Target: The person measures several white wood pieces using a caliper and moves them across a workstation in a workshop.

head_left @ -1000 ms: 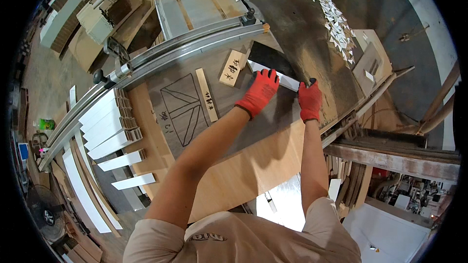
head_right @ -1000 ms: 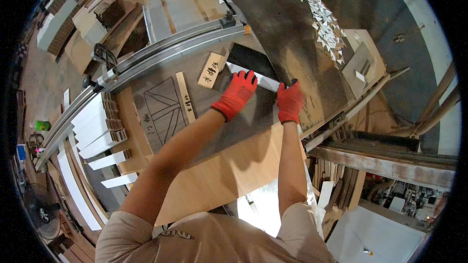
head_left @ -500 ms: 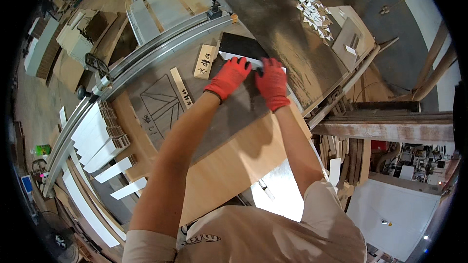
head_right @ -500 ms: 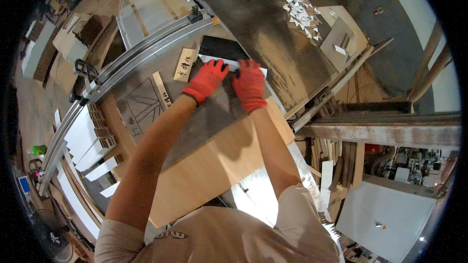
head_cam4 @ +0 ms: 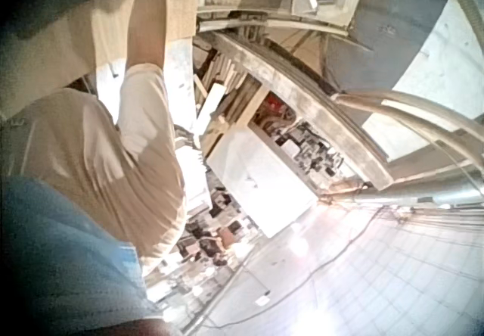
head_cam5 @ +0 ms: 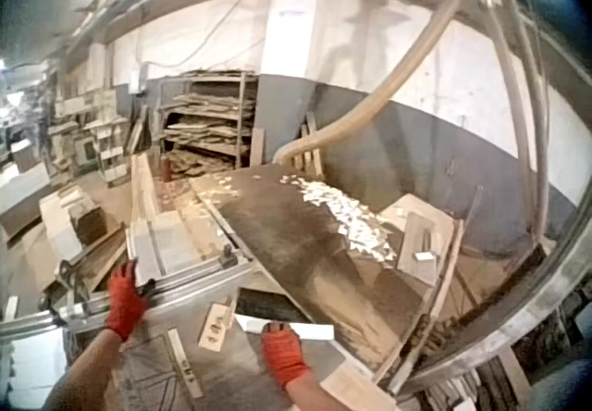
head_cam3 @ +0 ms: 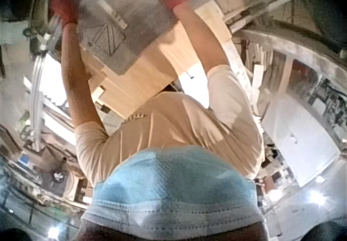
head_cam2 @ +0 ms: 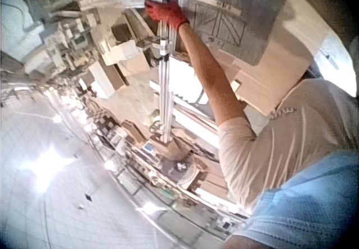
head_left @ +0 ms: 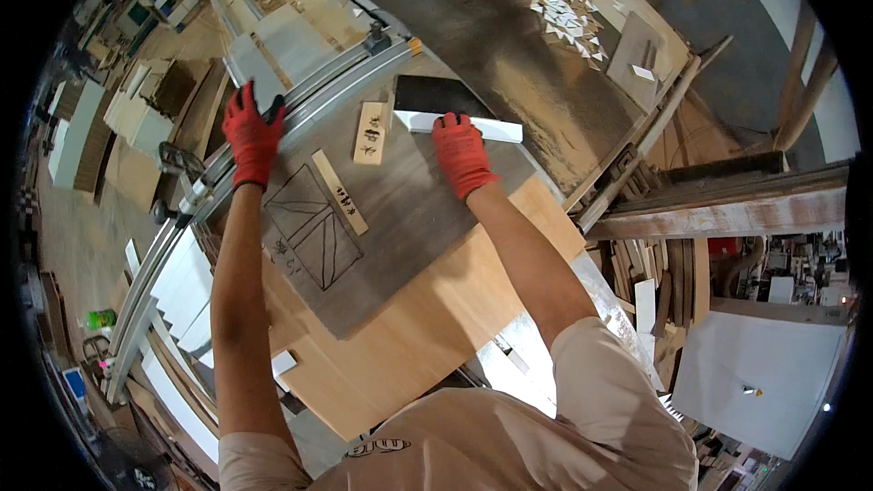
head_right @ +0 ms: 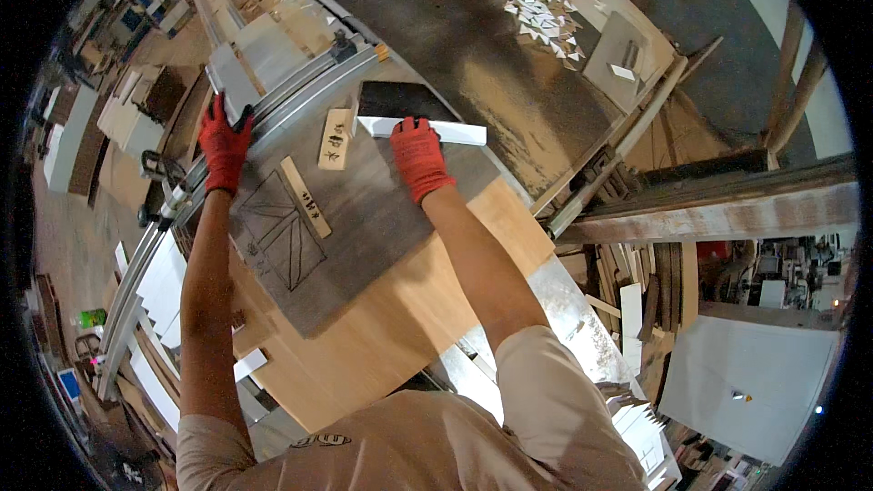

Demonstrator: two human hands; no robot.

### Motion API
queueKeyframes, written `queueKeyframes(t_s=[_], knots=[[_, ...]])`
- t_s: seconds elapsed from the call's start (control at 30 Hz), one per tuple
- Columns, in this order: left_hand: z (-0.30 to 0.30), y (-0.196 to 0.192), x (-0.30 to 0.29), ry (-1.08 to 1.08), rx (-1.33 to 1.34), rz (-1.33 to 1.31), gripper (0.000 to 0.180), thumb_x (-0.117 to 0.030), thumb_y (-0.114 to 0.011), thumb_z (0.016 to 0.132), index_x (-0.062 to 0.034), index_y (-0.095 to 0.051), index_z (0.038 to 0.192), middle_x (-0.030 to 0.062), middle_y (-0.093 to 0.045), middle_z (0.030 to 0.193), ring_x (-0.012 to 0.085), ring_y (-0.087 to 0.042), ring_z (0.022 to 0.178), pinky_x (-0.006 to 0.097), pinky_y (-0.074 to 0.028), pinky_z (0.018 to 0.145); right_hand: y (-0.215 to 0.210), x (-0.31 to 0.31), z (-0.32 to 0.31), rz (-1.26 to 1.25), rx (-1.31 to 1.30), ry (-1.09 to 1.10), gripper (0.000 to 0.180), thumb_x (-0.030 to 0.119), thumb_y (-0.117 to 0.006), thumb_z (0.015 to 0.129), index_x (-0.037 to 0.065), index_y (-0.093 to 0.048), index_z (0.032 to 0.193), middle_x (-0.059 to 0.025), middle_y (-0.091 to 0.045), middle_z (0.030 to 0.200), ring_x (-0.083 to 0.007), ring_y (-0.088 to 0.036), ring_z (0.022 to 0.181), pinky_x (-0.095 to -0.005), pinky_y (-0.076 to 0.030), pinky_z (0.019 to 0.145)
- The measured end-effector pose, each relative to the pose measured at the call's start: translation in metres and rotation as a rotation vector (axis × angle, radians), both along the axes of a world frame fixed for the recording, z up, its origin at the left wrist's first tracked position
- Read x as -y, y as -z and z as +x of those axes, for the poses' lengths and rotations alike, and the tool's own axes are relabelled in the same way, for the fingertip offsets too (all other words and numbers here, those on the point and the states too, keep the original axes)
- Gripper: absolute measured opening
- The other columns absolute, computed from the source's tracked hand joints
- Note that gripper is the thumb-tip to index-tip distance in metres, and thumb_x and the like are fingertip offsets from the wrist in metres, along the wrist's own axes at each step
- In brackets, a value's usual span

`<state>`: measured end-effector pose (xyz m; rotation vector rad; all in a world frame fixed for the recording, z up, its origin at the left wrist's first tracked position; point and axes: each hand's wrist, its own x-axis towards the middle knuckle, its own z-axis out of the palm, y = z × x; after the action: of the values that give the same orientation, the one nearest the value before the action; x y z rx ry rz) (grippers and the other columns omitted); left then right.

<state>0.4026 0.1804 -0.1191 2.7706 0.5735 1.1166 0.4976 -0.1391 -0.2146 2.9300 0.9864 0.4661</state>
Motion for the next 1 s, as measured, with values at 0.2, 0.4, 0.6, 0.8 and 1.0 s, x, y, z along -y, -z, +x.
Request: queueKeyframes(t_s=[0.2,0.4,0.6,0.8,1.0], knots=[[0.003,-0.046,0.059,0.574,0.151,0.384,0.058,-0.022,-0.080,0.077,-0.0087,-0.058,0.129,0.0127,-0.060,0.128,0.0333,-0.059,0.112,0.045,-0.046,0.097,-0.003,-0.002,0.004,-0.039,0.022,-0.006,0.020,0.015,-0.060,0.084,0.007,-0.067,0.101,-0.0126,-0.061,0.098,-0.0294,-0.062,0.090,-0.0393,-0.056,0.068],[0.007,0.026,-0.026,-0.055,-0.232,0.079,0.059,-0.044,-0.069,0.084,-0.0128,-0.056,0.133,0.0134,-0.059,0.128,0.0342,-0.054,0.120,0.046,-0.042,0.100,-0.011,-0.012,0.006,-0.164,-0.005,0.027,0.019,0.013,-0.061,0.084,0.007,-0.068,0.101,-0.0135,-0.062,0.101,-0.0263,-0.062,0.089,-0.0354,-0.055,0.067],[-0.027,0.086,-0.088,-0.155,-0.335,-0.043,0.056,-0.054,-0.061,0.088,-0.0098,-0.065,0.121,0.0130,-0.067,0.113,0.0323,-0.061,0.108,0.046,-0.044,0.094,-0.010,-0.014,0.005,-0.140,0.048,0.007,0.022,0.014,-0.060,0.085,0.005,-0.069,0.104,-0.0124,-0.064,0.097,-0.0275,-0.062,0.086,-0.0374,-0.053,0.064],[-0.021,0.079,-0.076,-0.234,-0.365,-0.047,0.056,-0.053,-0.061,0.088,-0.0072,-0.065,0.120,0.0137,-0.067,0.112,0.0329,-0.061,0.107,0.046,-0.044,0.093,-0.006,-0.017,0.012,-0.205,0.061,0.029,0.022,0.015,-0.060,0.085,0.006,-0.067,0.104,-0.0119,-0.063,0.098,-0.0269,-0.063,0.089,-0.0351,-0.056,0.067],[-0.022,0.073,-0.074,-0.232,-0.305,-0.071,0.056,-0.053,-0.062,0.087,-0.0065,-0.065,0.118,0.0134,-0.067,0.115,0.0321,-0.060,0.109,0.045,-0.044,0.095,-0.008,-0.020,0.015,-0.137,0.086,0.028,0.019,0.015,-0.062,0.083,0.007,-0.068,0.100,-0.0115,-0.064,0.097,-0.0259,-0.063,0.089,-0.0362,-0.056,0.070]])
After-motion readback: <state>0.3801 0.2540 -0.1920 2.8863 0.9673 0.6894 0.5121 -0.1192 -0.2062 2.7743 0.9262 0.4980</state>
